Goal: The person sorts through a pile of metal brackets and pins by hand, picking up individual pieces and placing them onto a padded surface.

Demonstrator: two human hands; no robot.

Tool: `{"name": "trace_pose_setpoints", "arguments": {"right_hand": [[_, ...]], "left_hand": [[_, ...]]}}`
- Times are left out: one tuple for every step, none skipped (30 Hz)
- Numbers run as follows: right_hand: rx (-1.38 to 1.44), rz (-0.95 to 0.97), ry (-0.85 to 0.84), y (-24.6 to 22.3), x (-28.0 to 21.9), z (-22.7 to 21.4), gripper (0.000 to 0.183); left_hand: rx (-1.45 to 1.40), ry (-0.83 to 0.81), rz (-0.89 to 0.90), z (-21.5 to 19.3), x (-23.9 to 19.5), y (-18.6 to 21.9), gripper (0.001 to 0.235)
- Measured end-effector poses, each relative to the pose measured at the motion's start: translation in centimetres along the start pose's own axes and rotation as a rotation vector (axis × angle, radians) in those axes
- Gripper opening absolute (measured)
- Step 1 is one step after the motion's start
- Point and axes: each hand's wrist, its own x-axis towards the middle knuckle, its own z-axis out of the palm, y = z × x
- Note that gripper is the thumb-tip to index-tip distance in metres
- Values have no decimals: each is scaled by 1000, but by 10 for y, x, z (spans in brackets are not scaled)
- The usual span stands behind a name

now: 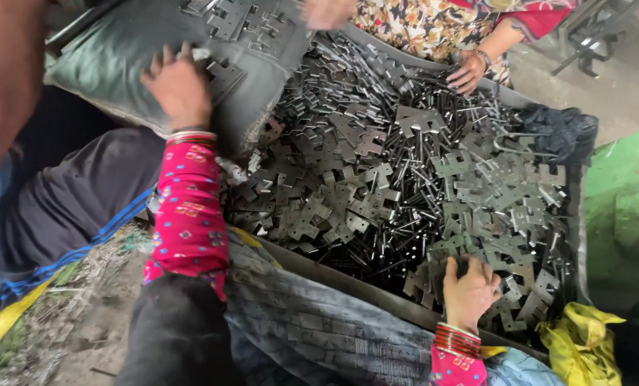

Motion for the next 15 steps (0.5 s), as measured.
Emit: {"name": "trace_pose_setpoints", "arguments": {"right_hand": [[3,0,-5,0,0,0,33],[-1,-2,7,0,0,1,32],[-4,-5,20,0,1,1,32],[-5,-4,18,0,2,3,32],[-1,4,27,1,4,5,28],[-1,15,32,4,3,6,24],[-5,18,26,5,7,9,24],[44,10,9,9,8,11,21],[94,3,-7,13,9,12,19],[80,16,-13,17,8,15,19],[129,-3,-21,21,7,18,18],[178,-20,-25,26,8,22,19],[166,-5,-26,20,6,12,19],[153,-23,-1,10,5,4,19],[139,-40,23,0,5,-4,20]], "left_hand": [[6,-2,2,-26,3,26,35],[34,109,75,-51,7,53,30],[61,220,148,-77,10,79,28],[62,218,149,-88,3,100,28],[-201,103,226,-99,-4,120,19],[-465,-22,299,-111,-14,142,14],[-467,-31,299,-119,-24,160,14],[-526,-152,409,-127,-37,181,13],[-585,-273,520,-135,-50,202,13],[-598,-286,526,-133,-66,211,13],[-570,-421,611,-131,-82,221,13],[-542,-551,701,-128,-96,232,16],[-556,-559,712,-116,-117,239,16],[-505,-630,744,-105,-136,243,17],[-453,-700,777,-94,-155,245,18]]}}
